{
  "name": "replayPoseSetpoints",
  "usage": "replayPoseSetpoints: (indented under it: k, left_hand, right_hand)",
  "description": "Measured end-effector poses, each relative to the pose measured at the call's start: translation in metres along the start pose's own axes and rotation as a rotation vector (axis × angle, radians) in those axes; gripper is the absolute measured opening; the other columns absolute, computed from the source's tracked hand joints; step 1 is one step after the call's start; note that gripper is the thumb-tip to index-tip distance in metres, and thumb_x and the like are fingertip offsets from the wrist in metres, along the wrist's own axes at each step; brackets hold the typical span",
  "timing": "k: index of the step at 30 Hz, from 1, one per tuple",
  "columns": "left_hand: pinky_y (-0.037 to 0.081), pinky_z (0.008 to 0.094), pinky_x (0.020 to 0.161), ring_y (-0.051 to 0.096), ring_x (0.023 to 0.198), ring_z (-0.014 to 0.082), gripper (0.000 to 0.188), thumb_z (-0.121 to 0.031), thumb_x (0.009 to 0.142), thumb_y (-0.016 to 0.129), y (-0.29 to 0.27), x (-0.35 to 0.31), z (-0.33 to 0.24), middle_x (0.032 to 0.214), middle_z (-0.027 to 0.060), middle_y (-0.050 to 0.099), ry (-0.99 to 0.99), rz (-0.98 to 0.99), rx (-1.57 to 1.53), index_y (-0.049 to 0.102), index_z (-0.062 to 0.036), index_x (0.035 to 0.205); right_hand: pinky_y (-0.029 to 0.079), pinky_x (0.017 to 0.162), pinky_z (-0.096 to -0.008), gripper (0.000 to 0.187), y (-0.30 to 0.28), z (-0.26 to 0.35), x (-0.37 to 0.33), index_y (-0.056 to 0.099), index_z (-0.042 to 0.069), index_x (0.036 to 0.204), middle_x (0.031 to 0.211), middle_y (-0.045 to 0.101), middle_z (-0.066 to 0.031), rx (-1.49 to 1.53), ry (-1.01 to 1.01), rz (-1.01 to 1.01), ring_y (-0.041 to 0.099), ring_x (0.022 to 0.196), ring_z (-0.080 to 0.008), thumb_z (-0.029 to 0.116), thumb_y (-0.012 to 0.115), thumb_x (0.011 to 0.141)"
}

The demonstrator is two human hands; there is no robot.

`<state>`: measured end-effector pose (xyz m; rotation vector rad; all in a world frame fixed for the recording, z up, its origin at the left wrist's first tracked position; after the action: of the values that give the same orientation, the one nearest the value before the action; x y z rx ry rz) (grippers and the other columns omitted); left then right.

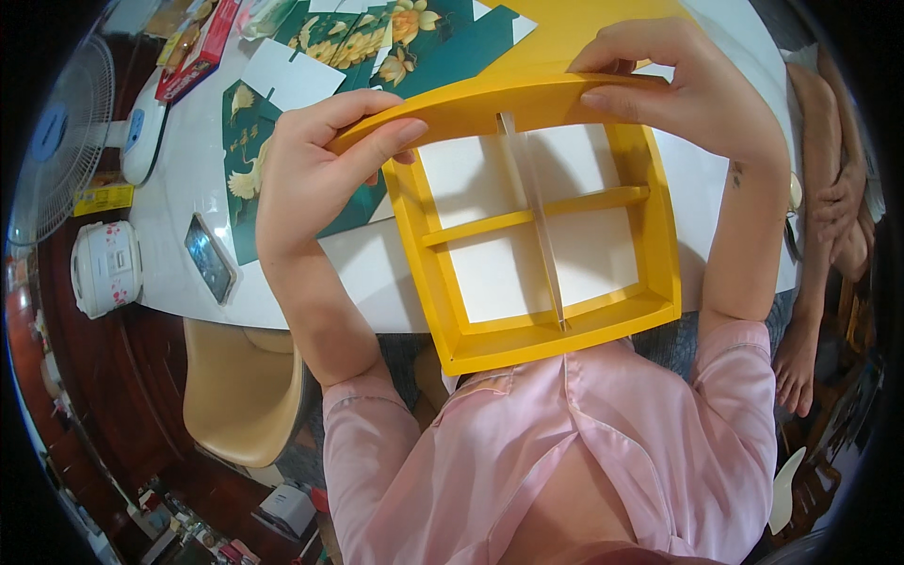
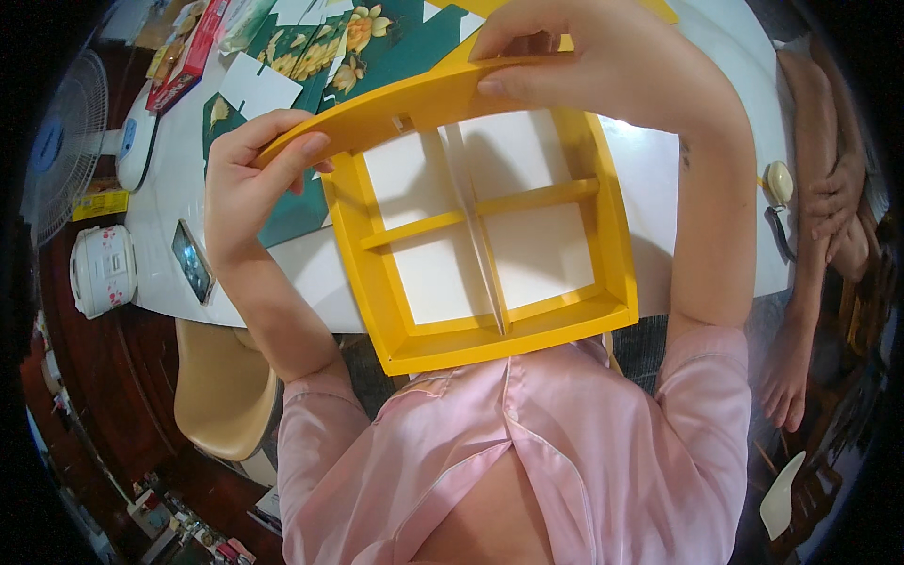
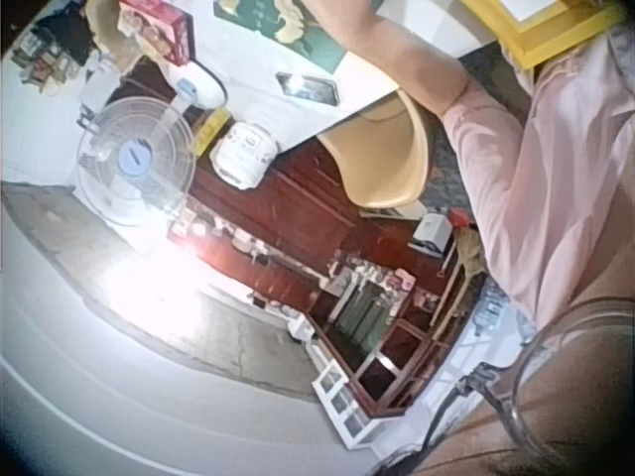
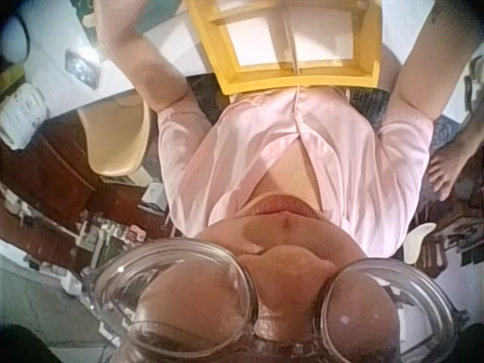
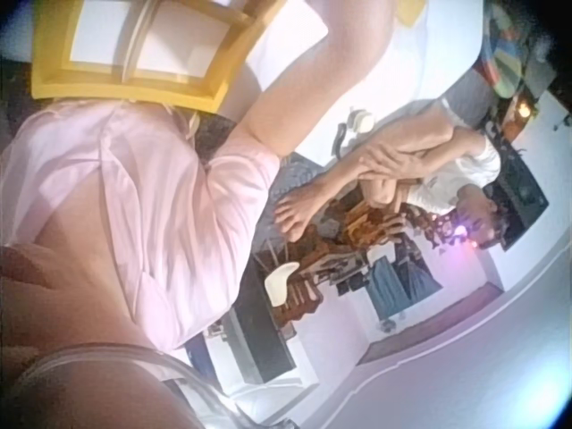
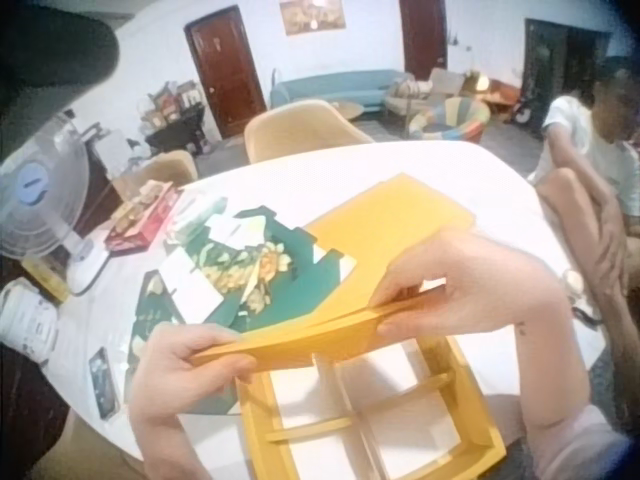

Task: The person assembles a yellow cardboard box divider by inserting cardboard strips into pre-cut slots to create four compartments and then places it into a yellow outer box.

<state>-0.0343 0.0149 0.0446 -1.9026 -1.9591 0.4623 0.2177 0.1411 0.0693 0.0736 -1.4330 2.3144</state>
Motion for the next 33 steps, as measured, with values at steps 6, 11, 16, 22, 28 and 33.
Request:
replayPoseSetpoints:
  k: [6,11,16,22,28,33]
  left_hand:
    - [0.042,0.0170,0.048,0.068,0.066,0.0072,0.026,-0.025,0.089,0.075,0.006,0.004,0.004,0.082,0.0036,0.072,-0.104,0.068,-0.126,0.072,-0.0062,0.107]
    - [0.040,0.0159,0.046,0.068,0.066,0.0063,0.028,-0.028,0.090,0.075,0.010,0.013,0.012,0.087,0.0042,0.072,-0.149,0.111,-0.240,0.069,-0.0091,0.110]
    - [0.040,0.0159,0.046,0.068,0.066,0.0058,0.027,-0.027,0.089,0.076,0.015,0.013,0.013,0.086,0.0036,0.072,-0.124,0.139,-0.225,0.069,-0.0090,0.107]
    - [0.055,0.0267,0.064,0.072,0.094,0.0173,0.048,-0.040,0.086,0.077,0.020,0.013,0.008,0.110,0.0145,0.071,-0.157,0.303,-0.098,0.065,-0.0078,0.120]
    - [0.049,0.0299,0.088,0.062,0.098,0.0191,0.041,-0.022,0.090,0.071,0.008,0.012,0.003,0.117,0.0113,0.067,-0.047,-0.054,-0.079,0.060,-0.0082,0.127]
    - [0.049,0.0310,0.086,0.063,0.097,0.0203,0.031,-0.019,0.087,0.071,0.008,0.007,-0.015,0.105,0.0123,0.067,0.124,-0.180,0.247,0.064,-0.0015,0.111]
  right_hand:
    - [0.055,0.065,-0.0196,0.024,0.021,-0.014,0.001,0.070,0.006,0.103,0.089,0.069,-0.0073,0.094,0.047,0.010,0.066,0.072,-0.0136,0.028,0.071,0.093]
    - [0.050,0.067,-0.0263,0.023,0.004,-0.003,0.010,0.072,-0.001,0.098,0.084,0.072,-0.0084,0.384,0.405,0.113,0.064,0.074,-0.0126,0.021,0.072,0.091]
    - [0.049,0.065,-0.0253,0.025,0.003,0.013,0.012,0.072,-0.001,0.098,0.083,0.072,-0.0079,0.230,0.392,0.215,0.062,0.071,-0.0124,0.023,0.072,0.091]
    - [0.048,0.061,-0.0256,0.024,0.011,0.005,0.010,0.072,0.000,0.095,0.079,0.071,-0.0062,0.273,0.448,0.385,0.061,0.068,-0.0112,0.024,0.071,0.091]
    - [0.047,0.057,-0.0207,0.021,0.003,0.002,-0.007,0.068,0.002,0.099,0.080,0.069,-0.0046,0.232,0.457,0.327,0.060,0.063,-0.0083,0.021,0.069,0.092]
    - [0.039,0.041,-0.0139,0.021,0.009,-0.005,-0.047,0.061,0.004,0.097,0.076,0.064,-0.0010,0.329,0.550,0.122,0.049,0.042,-0.0021,0.024,0.066,0.093]
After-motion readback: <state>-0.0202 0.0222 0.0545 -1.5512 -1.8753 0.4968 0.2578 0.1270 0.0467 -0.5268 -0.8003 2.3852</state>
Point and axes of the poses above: each hand's wrist, its own x-axis towards the middle knuckle, its own y-axis out of the palm, z = x × y, the point moved 4 cm from there along x, towards the middle knuckle
